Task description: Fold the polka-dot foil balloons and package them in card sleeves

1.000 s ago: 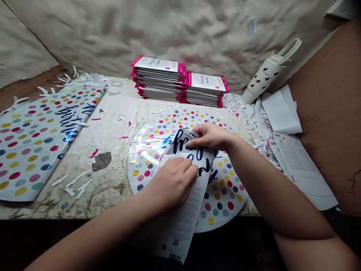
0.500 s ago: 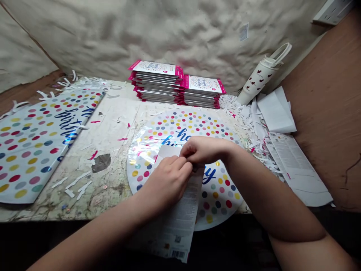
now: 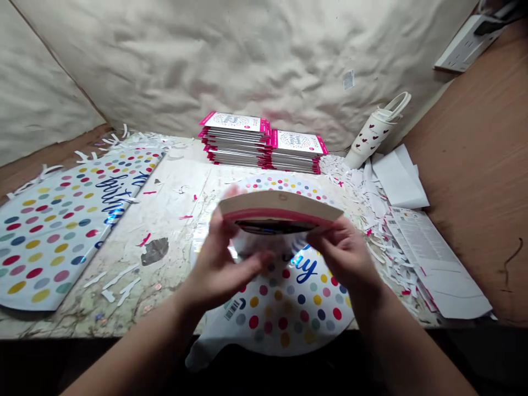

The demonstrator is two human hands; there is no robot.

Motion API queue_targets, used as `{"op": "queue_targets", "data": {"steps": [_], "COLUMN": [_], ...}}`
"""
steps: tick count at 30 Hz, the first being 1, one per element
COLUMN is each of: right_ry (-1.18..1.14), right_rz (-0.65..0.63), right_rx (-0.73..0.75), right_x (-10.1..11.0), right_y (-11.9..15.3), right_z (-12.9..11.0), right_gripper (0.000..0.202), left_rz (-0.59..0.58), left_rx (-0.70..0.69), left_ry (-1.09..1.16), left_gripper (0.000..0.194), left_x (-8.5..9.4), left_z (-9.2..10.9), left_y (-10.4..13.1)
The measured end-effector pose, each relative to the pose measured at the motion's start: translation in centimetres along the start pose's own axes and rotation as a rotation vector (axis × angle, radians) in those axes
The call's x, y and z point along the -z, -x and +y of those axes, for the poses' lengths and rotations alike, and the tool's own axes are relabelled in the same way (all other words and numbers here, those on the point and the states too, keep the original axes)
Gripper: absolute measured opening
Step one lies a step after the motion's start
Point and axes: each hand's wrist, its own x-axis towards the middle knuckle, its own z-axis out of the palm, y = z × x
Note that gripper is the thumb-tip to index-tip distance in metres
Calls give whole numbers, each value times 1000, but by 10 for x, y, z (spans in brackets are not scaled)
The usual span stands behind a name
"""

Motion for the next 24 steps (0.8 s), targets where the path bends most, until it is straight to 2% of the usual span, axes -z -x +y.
{"op": "queue_targets", "data": {"steps": [2, 4, 7, 8, 10, 12, 13, 14, 16, 18, 19, 21, 23, 24], "right_ry": [33, 43, 53, 60, 65, 76, 112, 186, 456, 776, 898, 1028, 1065, 1083], "right_rz": [-51, -43, 64, 88, 84, 21, -18, -39, 23, 114, 99, -65, -236, -265], "right_rx": [-48, -57, -22, -3, 19, -48, -119, -197, -260, -136, -35, 149, 243, 261], "right_x": [-2, -4, -3, -1, 3, 10, 13, 17, 21, 19, 14, 2, -13, -19], "right_y": [1, 3, 4, 3, -3, -14, -20, -25, -31, -27, -21, -6, 9, 15], "right_z": [3, 5, -2, -6, -13, -16, -15, -11, 0, 12, 17, 24, 26, 26], "right_gripper": [30, 34, 33, 34, 29, 20, 22, 30, 39, 33, 26, 17, 18, 18], "left_rz": [-115, -112, -100, -109, -151, -230, -278, -322, -371, -361, -344, -324, -336, -350], "left_rx": [74, 96, 232, 292, 415, 544, 617, 695, 853, 993, 1039, 1069, 1047, 1029], "left_ry": [135, 187, 279, 305, 342, 376, 393, 409, 437, 461, 461, 431, 374, 343], "left_gripper": [74, 74, 80, 76, 54, 27, 20, 19, 26, 31, 32, 31, 34, 36], "left_x": [-8, -12, -5, -1, 5, 8, 9, 8, 4, -1, -4, -9, -13, -14], "left_z": [-6, -5, 6, 11, 18, 16, 13, 7, -7, -20, -24, -26, -22, -18], "left_y": [3, 4, 2, 1, -2, -5, -5, -3, 4, 16, 23, 36, 43, 44]}}
